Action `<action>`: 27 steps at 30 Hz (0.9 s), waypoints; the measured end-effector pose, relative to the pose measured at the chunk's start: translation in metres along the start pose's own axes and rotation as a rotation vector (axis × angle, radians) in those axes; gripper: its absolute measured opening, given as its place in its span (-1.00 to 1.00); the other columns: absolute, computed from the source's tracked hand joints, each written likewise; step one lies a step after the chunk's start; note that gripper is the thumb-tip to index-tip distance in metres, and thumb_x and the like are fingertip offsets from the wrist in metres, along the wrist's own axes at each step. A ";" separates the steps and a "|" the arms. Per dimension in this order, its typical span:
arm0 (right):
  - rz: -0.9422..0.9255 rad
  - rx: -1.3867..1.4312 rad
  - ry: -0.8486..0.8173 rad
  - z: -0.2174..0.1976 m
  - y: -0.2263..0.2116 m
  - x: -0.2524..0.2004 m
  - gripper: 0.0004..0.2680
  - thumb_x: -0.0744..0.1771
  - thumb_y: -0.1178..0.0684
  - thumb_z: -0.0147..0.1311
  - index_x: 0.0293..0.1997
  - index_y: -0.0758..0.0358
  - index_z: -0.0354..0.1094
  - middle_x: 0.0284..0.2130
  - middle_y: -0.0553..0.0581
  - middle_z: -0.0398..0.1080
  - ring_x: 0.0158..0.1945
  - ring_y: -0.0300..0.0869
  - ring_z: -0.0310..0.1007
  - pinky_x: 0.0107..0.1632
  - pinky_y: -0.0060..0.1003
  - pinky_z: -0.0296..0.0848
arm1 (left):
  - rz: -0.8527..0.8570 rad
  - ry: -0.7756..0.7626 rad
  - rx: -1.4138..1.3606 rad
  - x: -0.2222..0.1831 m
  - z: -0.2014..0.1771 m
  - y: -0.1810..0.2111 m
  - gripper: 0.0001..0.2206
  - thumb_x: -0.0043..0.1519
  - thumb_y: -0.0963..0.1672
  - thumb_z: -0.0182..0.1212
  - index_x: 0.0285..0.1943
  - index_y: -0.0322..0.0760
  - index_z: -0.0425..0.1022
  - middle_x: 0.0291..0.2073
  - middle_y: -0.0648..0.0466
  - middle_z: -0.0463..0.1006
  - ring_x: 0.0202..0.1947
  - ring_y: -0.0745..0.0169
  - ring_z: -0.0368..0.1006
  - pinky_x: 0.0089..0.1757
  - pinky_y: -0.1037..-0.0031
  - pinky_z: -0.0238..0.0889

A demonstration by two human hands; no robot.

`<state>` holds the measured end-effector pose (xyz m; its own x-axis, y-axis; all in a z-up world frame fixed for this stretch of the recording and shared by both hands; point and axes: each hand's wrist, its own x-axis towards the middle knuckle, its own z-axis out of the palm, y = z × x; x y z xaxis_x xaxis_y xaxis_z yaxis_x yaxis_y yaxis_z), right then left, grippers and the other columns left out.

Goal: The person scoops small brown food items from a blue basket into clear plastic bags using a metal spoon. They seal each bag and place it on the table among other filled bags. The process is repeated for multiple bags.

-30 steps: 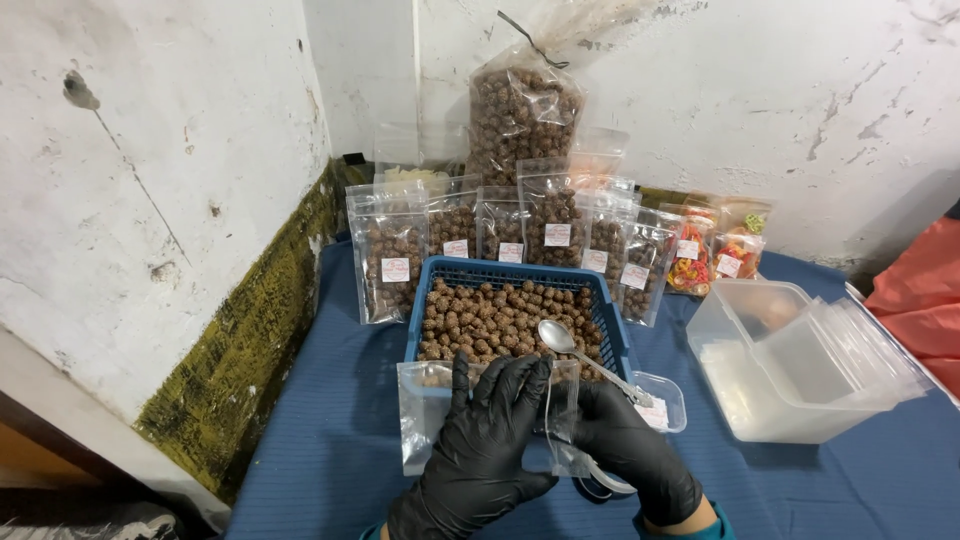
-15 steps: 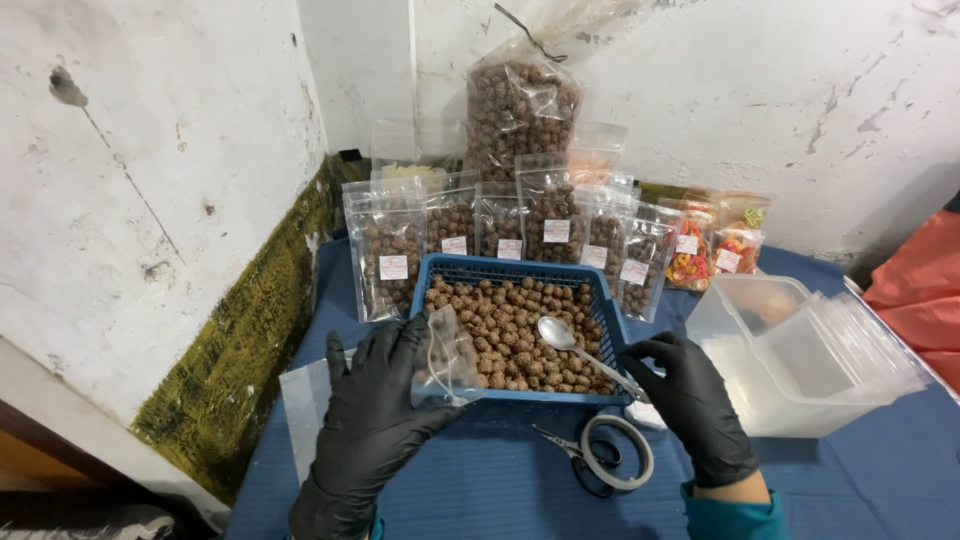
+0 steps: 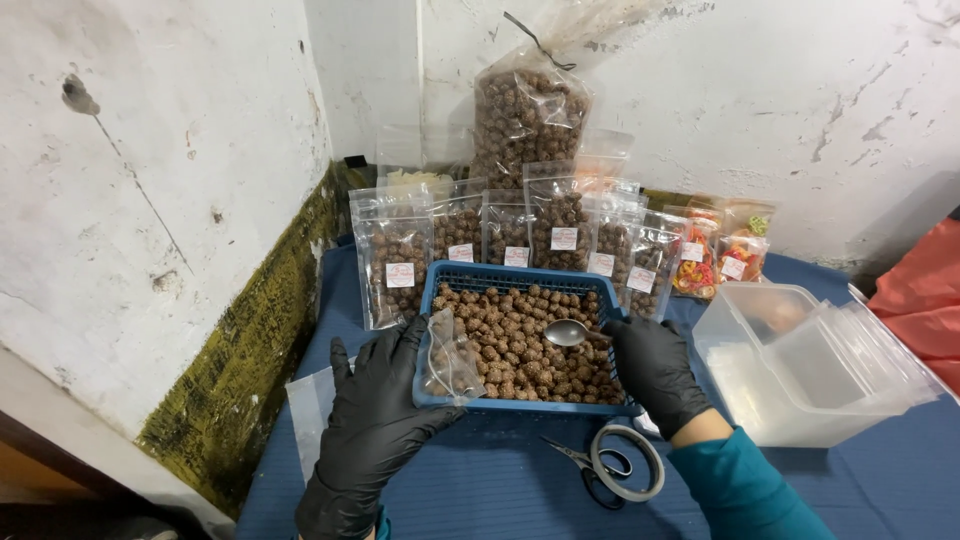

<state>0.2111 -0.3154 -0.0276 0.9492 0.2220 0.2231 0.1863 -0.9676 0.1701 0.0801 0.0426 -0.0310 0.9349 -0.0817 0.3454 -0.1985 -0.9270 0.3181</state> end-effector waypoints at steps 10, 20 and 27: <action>-0.037 -0.127 0.266 0.043 -0.001 0.061 -0.45 0.14 0.21 0.31 0.26 -0.11 0.28 0.01 0.20 0.46 -0.01 0.15 0.51 0.02 0.21 0.42 | 0.044 0.021 0.109 0.007 0.027 -0.007 0.14 0.01 0.43 0.39 0.67 0.01 -0.02 0.49 -0.06 0.16 0.47 -0.28 0.04 0.33 -0.60 -0.63; -0.062 0.098 -0.007 0.019 -0.025 0.054 -0.52 0.28 0.34 0.03 0.30 -0.15 0.38 0.05 0.21 0.47 0.09 0.21 0.46 0.29 0.30 0.27 | 0.043 0.022 0.048 0.013 0.053 -0.010 0.12 0.10 0.42 0.29 0.70 0.10 -0.22 0.58 -0.07 -0.08 0.52 -0.39 -0.14 0.41 -0.52 -0.72; 0.073 0.355 -0.254 -0.021 -0.017 0.030 -0.69 0.37 0.24 0.03 0.21 -0.06 0.47 0.00 0.15 0.58 -0.06 -0.04 0.65 -0.01 -0.15 0.70 | 0.040 -0.038 0.001 0.024 0.064 0.009 0.14 0.11 0.40 0.31 0.71 0.03 -0.26 0.61 -0.13 -0.15 0.53 -0.46 -0.16 0.42 -0.52 -0.65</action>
<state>0.2308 -0.2899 -0.0039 0.9870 0.1584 -0.0285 0.1503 -0.9707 -0.1874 0.1201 0.0088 -0.0763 0.9366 -0.1327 0.3243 -0.2359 -0.9232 0.3035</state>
